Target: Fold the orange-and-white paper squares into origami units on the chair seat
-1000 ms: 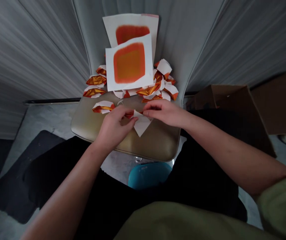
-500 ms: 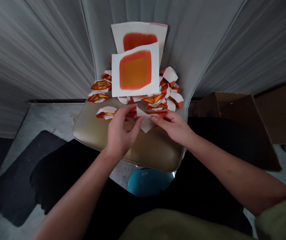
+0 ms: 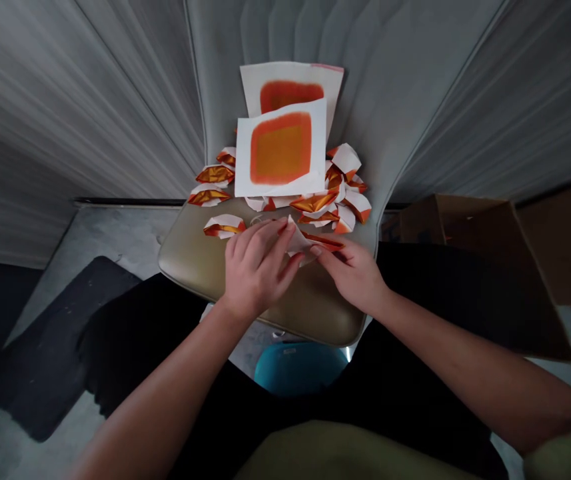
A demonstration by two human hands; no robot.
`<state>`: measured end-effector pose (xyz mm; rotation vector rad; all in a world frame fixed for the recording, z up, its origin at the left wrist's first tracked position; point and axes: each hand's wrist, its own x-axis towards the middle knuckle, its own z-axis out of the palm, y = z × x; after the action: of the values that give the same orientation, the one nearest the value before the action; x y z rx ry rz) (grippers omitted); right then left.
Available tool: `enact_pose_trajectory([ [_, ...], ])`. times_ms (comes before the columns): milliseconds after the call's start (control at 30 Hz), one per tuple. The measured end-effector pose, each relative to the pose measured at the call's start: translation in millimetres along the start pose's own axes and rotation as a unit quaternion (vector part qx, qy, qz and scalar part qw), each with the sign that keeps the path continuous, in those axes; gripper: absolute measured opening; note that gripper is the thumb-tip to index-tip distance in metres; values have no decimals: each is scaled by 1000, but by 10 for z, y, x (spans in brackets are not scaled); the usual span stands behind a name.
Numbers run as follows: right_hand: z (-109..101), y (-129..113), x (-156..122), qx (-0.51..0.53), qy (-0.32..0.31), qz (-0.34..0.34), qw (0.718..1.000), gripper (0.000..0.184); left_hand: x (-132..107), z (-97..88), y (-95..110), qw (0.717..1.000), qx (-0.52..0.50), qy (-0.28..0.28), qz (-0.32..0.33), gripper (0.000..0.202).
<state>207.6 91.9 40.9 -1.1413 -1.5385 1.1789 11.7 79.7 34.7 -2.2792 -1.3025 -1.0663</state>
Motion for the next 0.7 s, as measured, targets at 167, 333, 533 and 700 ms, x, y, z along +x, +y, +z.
enact_pose_trajectory([
  [167, 52, 15, -25, 20, -8, 28, 999, 26, -23, 55, 0, 999, 3, -25, -20, 43],
  [333, 91, 31, -15, 58, 0, 47, 997, 33, -29, 56, -7, 1000, -14, 3, -17, 37],
  [533, 83, 12, -6, 45, 11, 48, 998, 34, -11, 58, -20, 1000, -6, 26, -2, 21],
  [700, 54, 4, -13, 26, 3, 38, 999, 30, 71, 22, -121, 998, -38, -43, -6, 23],
])
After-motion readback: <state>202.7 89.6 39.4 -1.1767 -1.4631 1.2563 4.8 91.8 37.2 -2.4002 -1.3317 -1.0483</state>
